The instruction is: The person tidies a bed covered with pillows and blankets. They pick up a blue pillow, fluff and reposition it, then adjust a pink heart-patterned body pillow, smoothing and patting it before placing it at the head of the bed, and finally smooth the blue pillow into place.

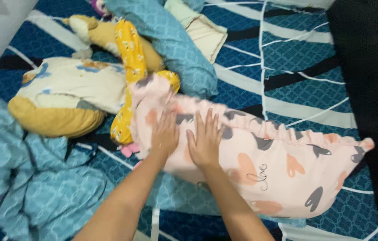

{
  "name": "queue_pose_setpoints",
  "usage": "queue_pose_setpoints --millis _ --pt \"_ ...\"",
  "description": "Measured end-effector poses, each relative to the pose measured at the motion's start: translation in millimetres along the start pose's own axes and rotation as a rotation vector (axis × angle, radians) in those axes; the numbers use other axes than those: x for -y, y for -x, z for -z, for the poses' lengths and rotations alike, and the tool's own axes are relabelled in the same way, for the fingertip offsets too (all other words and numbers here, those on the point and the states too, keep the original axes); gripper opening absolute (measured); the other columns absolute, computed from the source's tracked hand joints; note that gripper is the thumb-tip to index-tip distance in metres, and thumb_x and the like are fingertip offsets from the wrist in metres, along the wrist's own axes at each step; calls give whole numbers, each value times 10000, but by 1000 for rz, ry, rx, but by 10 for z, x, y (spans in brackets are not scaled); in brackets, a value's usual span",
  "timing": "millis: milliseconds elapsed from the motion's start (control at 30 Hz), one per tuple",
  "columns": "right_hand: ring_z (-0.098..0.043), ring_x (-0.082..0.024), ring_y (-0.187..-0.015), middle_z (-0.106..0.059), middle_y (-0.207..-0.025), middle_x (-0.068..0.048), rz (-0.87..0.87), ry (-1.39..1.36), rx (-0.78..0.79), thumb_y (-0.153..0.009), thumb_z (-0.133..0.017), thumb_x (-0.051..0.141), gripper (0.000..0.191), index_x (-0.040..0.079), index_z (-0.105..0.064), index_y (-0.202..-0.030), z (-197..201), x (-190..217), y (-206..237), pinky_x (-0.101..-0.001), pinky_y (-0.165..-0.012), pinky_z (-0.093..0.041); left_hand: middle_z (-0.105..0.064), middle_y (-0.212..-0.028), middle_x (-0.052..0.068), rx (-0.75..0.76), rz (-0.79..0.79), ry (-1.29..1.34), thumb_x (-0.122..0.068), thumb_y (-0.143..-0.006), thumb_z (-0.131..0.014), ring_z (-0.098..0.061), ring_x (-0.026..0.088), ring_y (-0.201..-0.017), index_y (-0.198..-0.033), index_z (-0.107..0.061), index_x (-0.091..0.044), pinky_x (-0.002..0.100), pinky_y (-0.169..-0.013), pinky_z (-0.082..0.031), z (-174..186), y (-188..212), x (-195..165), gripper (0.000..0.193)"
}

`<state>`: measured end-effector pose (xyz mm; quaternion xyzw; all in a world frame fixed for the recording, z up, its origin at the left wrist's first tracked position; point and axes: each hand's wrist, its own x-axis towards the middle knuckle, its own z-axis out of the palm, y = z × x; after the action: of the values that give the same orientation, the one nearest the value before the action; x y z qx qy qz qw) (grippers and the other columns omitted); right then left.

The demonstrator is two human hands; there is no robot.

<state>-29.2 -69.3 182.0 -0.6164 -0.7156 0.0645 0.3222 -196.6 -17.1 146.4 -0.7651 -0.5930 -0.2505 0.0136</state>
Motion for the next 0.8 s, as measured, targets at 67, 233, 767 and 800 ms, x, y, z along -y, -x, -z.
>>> queue_pose_setpoints --millis 67,233,767,800 --pt "-155 -427 -1552 -241 -1674 -181 3 102 51 -1003 -518 436 644 188 -365 -1578 -21 -25 -1 -687 -1193 -61 -376 -1621 171 -24 0 -56 -312 -927 -554 -332 336 -1514 -1551 -360 -32 596 -1224 -137 -153 180 53 712" --pt "-224 -333 -1508 -293 -1624 -147 -64 36 435 -997 -570 388 634 158 -367 -1553 29 -513 167 -620 -1182 -93 -355 -1653 143 135 -85 -100 -405 -886 -568 -309 303 -1502 -1596 -341 -124 596 -1203 -147 -113 256 197 797" --pt "-522 -345 -1329 -490 -1502 -102 -533 617 743 -813 -648 176 814 310 -355 -1561 1990 -3100 477 -569 -1073 -423 -723 -1172 66 676 -174 -347 -531 -788 -750 -648 257 -1164 -1337 -602 -250 500 -1051 -377 389 -920 375 634" --pt "-544 -348 -1305 -522 -1471 -113 -510 666 766 -832 -655 203 727 283 -423 -1516 1994 -3050 463 -558 -1047 -454 -751 -1088 78 627 -220 -295 -505 -805 -738 -689 275 -1081 -1311 -624 -257 471 -987 -427 362 -904 416 575"
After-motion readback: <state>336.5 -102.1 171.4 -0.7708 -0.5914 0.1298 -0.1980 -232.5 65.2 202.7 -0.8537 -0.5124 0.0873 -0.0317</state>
